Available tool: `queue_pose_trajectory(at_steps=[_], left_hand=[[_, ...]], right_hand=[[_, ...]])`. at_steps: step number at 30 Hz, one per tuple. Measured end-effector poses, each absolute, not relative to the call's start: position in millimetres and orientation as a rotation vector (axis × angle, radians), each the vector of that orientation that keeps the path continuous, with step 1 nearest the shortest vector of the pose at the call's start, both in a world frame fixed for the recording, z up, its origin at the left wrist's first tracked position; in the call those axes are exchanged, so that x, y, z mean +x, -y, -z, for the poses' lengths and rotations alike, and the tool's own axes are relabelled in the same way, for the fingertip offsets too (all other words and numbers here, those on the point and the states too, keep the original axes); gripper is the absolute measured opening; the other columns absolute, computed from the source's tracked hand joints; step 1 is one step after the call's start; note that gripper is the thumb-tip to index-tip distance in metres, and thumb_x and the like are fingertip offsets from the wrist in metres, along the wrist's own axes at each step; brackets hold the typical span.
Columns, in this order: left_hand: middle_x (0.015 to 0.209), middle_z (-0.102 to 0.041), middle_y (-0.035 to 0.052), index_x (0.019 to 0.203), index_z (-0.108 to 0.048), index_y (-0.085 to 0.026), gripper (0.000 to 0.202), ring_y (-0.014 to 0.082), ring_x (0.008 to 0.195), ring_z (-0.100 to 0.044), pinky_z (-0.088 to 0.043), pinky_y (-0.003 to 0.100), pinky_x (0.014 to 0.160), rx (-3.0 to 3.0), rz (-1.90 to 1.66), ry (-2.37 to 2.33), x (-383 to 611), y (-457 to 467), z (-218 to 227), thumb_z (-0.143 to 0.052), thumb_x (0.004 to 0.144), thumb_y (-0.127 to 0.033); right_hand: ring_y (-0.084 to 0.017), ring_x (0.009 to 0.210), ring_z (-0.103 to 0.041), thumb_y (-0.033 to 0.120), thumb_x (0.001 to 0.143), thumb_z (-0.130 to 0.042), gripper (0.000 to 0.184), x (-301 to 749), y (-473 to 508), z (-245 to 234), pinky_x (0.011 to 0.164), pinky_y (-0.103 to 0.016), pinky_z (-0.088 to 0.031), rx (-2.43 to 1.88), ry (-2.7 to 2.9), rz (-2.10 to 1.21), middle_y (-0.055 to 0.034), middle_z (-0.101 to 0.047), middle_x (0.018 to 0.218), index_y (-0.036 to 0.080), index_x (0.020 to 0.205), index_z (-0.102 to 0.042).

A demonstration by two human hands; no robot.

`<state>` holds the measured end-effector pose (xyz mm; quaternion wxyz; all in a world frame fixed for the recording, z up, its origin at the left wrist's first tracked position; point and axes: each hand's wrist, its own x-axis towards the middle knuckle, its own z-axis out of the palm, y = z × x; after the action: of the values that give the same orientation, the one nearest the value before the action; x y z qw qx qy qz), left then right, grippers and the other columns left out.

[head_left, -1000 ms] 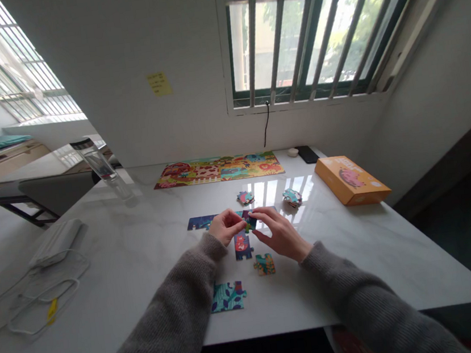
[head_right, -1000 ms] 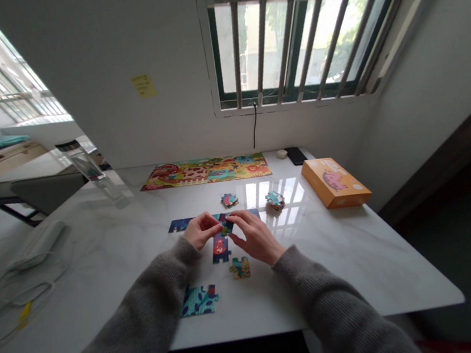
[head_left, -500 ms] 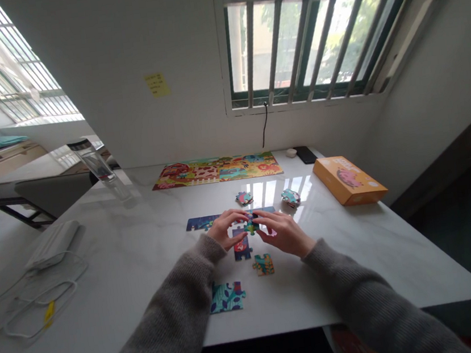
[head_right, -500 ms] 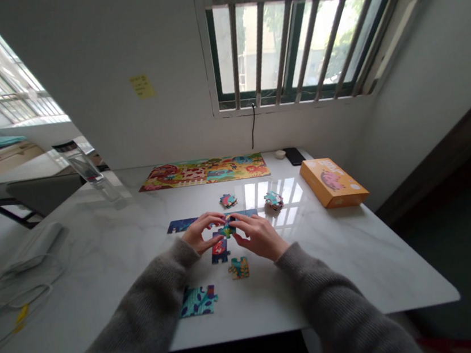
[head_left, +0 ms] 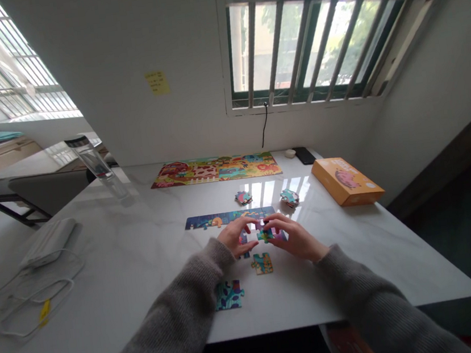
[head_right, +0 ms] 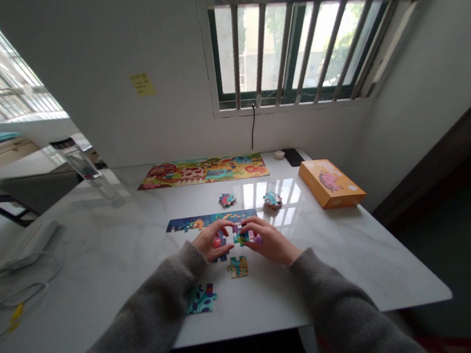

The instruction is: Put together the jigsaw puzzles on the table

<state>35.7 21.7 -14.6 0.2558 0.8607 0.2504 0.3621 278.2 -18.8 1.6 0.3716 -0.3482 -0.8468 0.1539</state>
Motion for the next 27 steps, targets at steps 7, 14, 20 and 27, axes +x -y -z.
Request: queue_pose_trajectory(at_steps=[7, 14, 20, 27], left_hand=[[0.103, -0.071, 0.0089, 0.109, -0.067, -0.019, 0.022, 0.023, 0.095, -0.064, -0.049, 0.04, 0.093, 2.515, -0.81, -0.67, 38, -25, 27, -0.06, 0.088, -0.023], [0.116, -0.071, 0.0095, 0.115, -0.068, -0.019, 0.026, 0.0238, 0.107, -0.063, -0.05, 0.039, 0.098, 2.558, -0.66, -0.565, 52, -11, 13, -0.056, 0.092, -0.023], [0.128, -0.068, 0.0062, 0.114, -0.069, -0.021, 0.025, 0.0248, 0.119, -0.061, -0.048, 0.038, 0.101, 2.795, -0.51, -0.576, 81, -12, 13, -0.058, 0.092, -0.021], [0.122, -0.07, 0.0061, 0.111, -0.069, -0.02, 0.024, 0.0234, 0.117, -0.062, -0.049, 0.037, 0.099, 2.79, -0.55, -0.561, 85, -13, 19, -0.053, 0.094, -0.016]], right_hand=[[-0.026, 0.105, -0.064, 0.023, 0.087, -0.071, 0.021, 319, 48, 13, 0.092, -0.05, -0.055, -1.078, 2.227, -0.313, -0.0069, -0.068, 0.12, 0.03, 0.106, -0.065], [-0.027, 0.107, -0.064, 0.022, 0.087, -0.07, 0.028, 326, 71, 25, 0.093, -0.049, -0.053, -1.18, 2.217, -0.333, -0.0051, -0.068, 0.125, 0.032, 0.113, -0.063], [-0.024, 0.106, -0.063, 0.025, 0.088, -0.07, 0.02, 323, 73, 20, 0.096, -0.044, -0.048, -1.261, 2.227, -0.38, -0.0039, -0.068, 0.126, 0.028, 0.108, -0.065], [-0.023, 0.106, -0.061, 0.027, 0.089, -0.07, 0.021, 323, 74, 19, 0.095, -0.041, -0.046, -1.288, 2.258, -0.369, -0.0025, -0.069, 0.125, 0.03, 0.11, -0.067]])
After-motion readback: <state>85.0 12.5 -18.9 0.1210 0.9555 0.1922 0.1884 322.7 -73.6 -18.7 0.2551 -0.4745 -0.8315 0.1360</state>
